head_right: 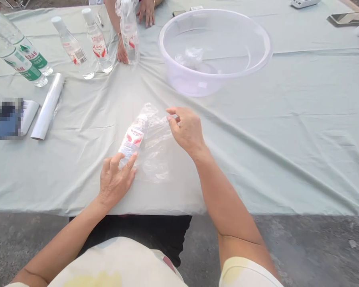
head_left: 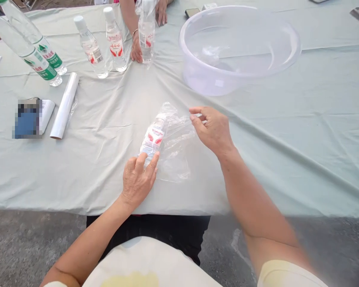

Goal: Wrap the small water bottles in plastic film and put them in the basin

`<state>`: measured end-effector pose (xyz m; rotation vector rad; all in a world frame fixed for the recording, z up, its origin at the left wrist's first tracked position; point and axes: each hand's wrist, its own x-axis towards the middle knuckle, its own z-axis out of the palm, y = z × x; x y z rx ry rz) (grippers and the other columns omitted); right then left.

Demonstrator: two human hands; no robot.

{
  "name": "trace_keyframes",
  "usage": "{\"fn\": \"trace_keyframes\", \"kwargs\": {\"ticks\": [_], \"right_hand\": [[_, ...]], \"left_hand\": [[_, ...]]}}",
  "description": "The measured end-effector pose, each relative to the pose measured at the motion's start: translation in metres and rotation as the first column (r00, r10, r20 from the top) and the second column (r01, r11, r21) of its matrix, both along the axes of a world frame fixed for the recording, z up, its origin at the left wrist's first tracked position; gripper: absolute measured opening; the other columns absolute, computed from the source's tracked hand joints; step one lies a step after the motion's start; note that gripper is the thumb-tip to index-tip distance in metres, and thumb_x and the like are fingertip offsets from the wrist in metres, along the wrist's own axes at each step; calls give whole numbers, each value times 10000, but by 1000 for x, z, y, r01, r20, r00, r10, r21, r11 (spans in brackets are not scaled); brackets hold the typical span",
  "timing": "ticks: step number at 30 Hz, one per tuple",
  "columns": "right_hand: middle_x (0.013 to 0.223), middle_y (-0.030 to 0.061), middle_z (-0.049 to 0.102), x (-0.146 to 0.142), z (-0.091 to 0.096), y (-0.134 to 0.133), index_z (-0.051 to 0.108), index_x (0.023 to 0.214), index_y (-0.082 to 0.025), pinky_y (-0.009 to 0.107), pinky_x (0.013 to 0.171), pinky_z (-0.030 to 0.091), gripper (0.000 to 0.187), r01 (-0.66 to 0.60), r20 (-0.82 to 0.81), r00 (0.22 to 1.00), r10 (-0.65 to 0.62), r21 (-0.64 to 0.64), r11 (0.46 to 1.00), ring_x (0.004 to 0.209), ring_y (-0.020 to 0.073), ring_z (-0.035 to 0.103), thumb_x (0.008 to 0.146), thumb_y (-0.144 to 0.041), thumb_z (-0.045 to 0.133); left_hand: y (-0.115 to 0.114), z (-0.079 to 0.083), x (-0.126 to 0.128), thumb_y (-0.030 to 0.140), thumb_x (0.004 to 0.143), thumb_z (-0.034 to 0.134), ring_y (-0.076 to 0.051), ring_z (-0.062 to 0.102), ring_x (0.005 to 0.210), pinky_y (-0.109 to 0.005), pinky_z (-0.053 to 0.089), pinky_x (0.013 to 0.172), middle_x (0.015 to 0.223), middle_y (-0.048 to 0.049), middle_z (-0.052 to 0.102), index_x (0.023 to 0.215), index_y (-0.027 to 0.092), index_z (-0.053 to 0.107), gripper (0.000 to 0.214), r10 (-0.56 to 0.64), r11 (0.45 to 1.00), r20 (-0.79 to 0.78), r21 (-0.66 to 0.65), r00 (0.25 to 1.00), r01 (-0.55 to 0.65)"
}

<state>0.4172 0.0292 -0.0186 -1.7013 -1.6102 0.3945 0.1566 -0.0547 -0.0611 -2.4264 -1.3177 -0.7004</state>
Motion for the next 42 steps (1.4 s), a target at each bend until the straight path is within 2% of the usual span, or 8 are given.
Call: {"fn": "trace_keyframes", "kwargs": {"ticks": [8, 17, 22, 27, 30, 34, 37, 42], "right_hand": [[1092, 61, 645, -64, -4, 10, 710, 1136, -241, 283, 700, 481, 279, -429, 67, 903, 424, 140, 892, 746, 132, 571, 977, -365, 517], [708, 3, 505, -33, 1, 2, 674, 969, -217, 299, 713, 401, 309, -231, -10, 973, 232, -147, 962, 720, 171, 496, 895, -506, 596], [646, -37, 495, -12, 8, -17, 562, 1068, -254, 290, 609, 357, 273, -199, -99, 980, 175, -343, 918, 597, 151, 459, 895, -463, 543], [967, 25, 658, 7, 5, -34, 556, 1047, -257, 299, 670, 427, 242, -142, -120, 987, 103, -396, 907, 776, 177, 579, 864, -416, 560], [1077, 58, 678, 18, 8, -44, 599, 969, -234, 315, 706, 461, 263, -134, -126, 988, 86, -441, 888, 885, 210, 616, 874, -474, 546], [1057, 81, 703, 34, 15, -48, 653, 951, -223, 344, 722, 495, 308, -41, -76, 997, 6, -471, 881, 923, 244, 638, 843, -506, 597], [1154, 92, 695, 39, 15, -42, 656, 1072, -230, 371, 796, 513, 322, 76, -53, 994, -94, -265, 961, 993, 249, 644, 855, -457, 584], [1240, 70, 678, 28, 0, -26, 692, 1118, -234, 367, 953, 470, 365, -154, -92, 986, 142, -140, 978, 1167, 237, 596, 905, -452, 491]], "left_hand": [[-10, 3, 7, 226, 936, 577, -230, 558, 826, -405, 478, 692, 1175, -102, 624, 1352, 320, 553, 427, -93, 993, 32, -70, 995, 95], [-31, 11, 38, 150, 934, 549, -218, 600, 874, -349, 482, 692, 1097, -110, 679, 1209, 183, 635, 290, -413, 897, -49, -194, 909, 397], [-39, 33, 31, 154, 950, 516, -127, 588, 714, -265, 484, 629, 935, -42, 691, 1147, 172, 611, 219, -578, 716, 309, -254, 756, 651], [-20, 37, 17, 180, 961, 546, -161, 639, 852, -287, 525, 730, 961, -59, 684, 1164, 176, 612, 213, -146, 913, 499, -264, 854, 310], [-4, 31, 21, 442, 911, 655, -236, 631, 964, -378, 528, 813, 1048, -109, 678, 1198, 144, 621, 415, 33, 891, 335, -436, 942, 124], [-2, 25, 41, 623, 849, 658, -245, 604, 938, -395, 488, 813, 1005, -98, 668, 1077, 156, 690, 520, 8, 810, 209, -574, 978, 116], [-7, 23, 58, 699, 808, 650, -235, 576, 864, -367, 441, 734, 929, -96, 652, 845, 162, 698, 540, -21, 808, 155, -579, 988, 108], [-11, 17, 76, 775, 719, 673, -232, 535, 764, -343, 372, 636, 801, -91, 597, 763, 153, 628, 625, -71, 846, 80, -522, 994, 102]]}}
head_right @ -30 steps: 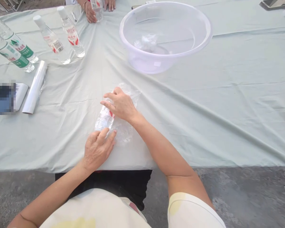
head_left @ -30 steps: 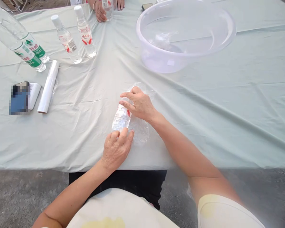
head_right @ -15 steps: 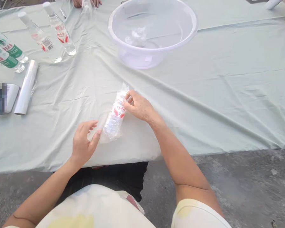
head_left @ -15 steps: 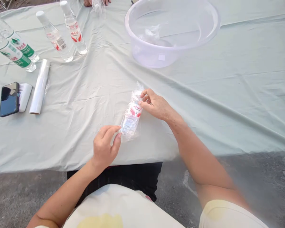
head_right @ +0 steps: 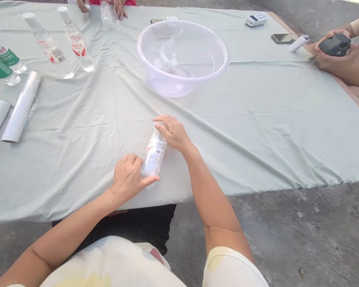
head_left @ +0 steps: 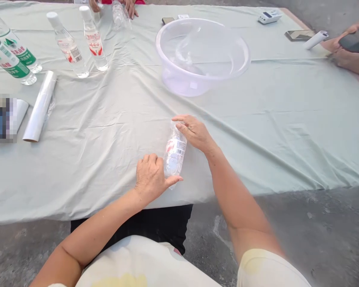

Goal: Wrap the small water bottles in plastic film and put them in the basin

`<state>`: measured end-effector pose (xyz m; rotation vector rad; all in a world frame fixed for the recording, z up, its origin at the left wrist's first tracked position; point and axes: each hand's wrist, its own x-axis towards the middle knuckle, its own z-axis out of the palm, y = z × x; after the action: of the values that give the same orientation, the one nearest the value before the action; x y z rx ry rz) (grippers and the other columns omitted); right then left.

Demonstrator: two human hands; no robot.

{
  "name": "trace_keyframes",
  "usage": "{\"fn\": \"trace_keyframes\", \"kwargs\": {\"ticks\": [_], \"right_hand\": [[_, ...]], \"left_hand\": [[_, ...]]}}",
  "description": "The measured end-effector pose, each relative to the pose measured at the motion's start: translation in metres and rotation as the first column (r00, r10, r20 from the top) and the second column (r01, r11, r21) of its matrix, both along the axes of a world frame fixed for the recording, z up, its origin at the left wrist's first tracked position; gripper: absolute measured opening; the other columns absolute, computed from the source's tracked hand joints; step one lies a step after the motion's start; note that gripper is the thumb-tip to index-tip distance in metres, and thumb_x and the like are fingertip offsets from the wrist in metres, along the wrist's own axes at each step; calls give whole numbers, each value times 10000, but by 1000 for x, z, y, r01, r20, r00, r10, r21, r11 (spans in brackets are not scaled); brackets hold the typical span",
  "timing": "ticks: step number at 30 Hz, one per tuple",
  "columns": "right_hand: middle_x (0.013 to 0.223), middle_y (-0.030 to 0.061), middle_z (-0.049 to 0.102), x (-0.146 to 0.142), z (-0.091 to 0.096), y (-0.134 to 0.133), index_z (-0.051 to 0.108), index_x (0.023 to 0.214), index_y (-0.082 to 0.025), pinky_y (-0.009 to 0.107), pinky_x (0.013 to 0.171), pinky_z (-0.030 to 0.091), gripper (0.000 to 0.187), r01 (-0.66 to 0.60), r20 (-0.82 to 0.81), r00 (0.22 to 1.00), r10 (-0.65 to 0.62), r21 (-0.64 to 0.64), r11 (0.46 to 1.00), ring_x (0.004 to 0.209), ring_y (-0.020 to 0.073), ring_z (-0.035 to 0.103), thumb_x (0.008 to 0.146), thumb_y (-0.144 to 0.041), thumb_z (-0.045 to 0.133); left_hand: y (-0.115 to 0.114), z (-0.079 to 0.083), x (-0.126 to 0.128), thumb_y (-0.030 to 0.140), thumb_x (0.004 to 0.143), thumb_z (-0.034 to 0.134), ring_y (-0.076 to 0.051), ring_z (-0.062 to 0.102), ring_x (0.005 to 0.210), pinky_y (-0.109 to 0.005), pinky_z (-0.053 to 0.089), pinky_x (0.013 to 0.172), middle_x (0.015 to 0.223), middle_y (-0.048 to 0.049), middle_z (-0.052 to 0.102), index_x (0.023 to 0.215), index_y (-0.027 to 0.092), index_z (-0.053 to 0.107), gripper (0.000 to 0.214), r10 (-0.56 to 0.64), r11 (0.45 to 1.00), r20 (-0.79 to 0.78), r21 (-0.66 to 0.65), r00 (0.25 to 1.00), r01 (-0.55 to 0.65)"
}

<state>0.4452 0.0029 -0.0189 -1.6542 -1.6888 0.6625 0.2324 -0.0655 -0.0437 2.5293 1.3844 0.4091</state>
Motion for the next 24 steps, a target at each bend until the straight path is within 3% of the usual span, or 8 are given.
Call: {"fn": "trace_keyframes", "kwargs": {"ticks": [3, 7, 10, 12, 14, 16, 21, 24], "right_hand": [[934, 43, 701, -9, -10, 4, 705, 973, -199, 319, 797, 482, 349, 55, -91, 993, -70, -156, 986, 880, 197, 625, 869, -451, 486], [679, -27, 541, -20, -10, 0, 625, 858, -202, 274, 618, 436, 258, 59, -283, 951, -123, -225, 973, 610, 127, 483, 802, -442, 550], [674, -59, 477, -27, 4, -2, 562, 910, -235, 286, 632, 493, 259, 73, -515, 842, -160, -184, 980, 583, 110, 471, 753, -433, 622], [696, -66, 479, -34, 18, -1, 539, 985, -260, 315, 687, 542, 328, 73, -607, 777, -166, -175, 982, 618, 117, 520, 731, -421, 669], [767, -53, 544, -42, 35, 5, 530, 1079, -283, 343, 738, 567, 407, 26, -616, 777, -127, -171, 985, 689, 131, 587, 735, -429, 692], [863, -27, 611, -53, 49, 13, 522, 1158, -299, 364, 764, 576, 468, -28, -584, 808, -80, -174, 984, 756, 150, 639, 748, -450, 688], [605, -65, 472, -86, 65, 35, 550, 1093, -278, 397, 697, 572, 369, -63, -495, 866, -67, -242, 968, 606, 171, 597, 781, -460, 625], [554, -82, 418, -99, 72, 58, 545, 1003, -267, 364, 623, 545, 280, -73, -489, 871, -54, -238, 968, 539, 154, 554, 781, -408, 639]], "left_hand": [[0, -8, 0, 671, 690, 783, -216, 534, 734, -325, 367, 614, 801, -61, 577, 810, 164, 590, 556, -39, 998, -9, 48, 999, 40], [7, -17, -8, 421, 675, 882, -204, 558, 721, -313, 380, 605, 801, -26, 558, 805, 194, 530, 439, -155, 988, 28, 34, 988, 154], [17, -12, -19, 306, 790, 765, -163, 534, 667, -290, 370, 573, 817, -3, 541, 819, 215, 484, 297, -216, 965, 179, -114, 960, 238], [26, -3, -29, 256, 801, 720, -129, 500, 634, -263, 371, 552, 812, 23, 522, 830, 229, 445, 278, -223, 907, 354, -265, 908, 326], [34, 6, -39, 254, 767, 733, -111, 482, 626, -243, 396, 549, 787, 47, 504, 824, 239, 413, 326, -182, 823, 518, -385, 836, 417], [41, 10, -49, 277, 748, 739, -111, 497, 651, -248, 438, 582, 797, 48, 520, 822, 239, 412, 337, -159, 783, 612, -400, 774, 477], [52, -11, -65, 221, 749, 705, -120, 570, 720, -254, 483, 633, 918, 3, 621, 840, 237, 435, 286, -310, 868, 602, -137, 736, 477], [61, -27, -67, 147, 795, 638, -105, 617, 720, -230, 514, 654, 952, 24, 654, 936, 247, 470, 242, -245, 937, 619, -45, 746, 345]]}}
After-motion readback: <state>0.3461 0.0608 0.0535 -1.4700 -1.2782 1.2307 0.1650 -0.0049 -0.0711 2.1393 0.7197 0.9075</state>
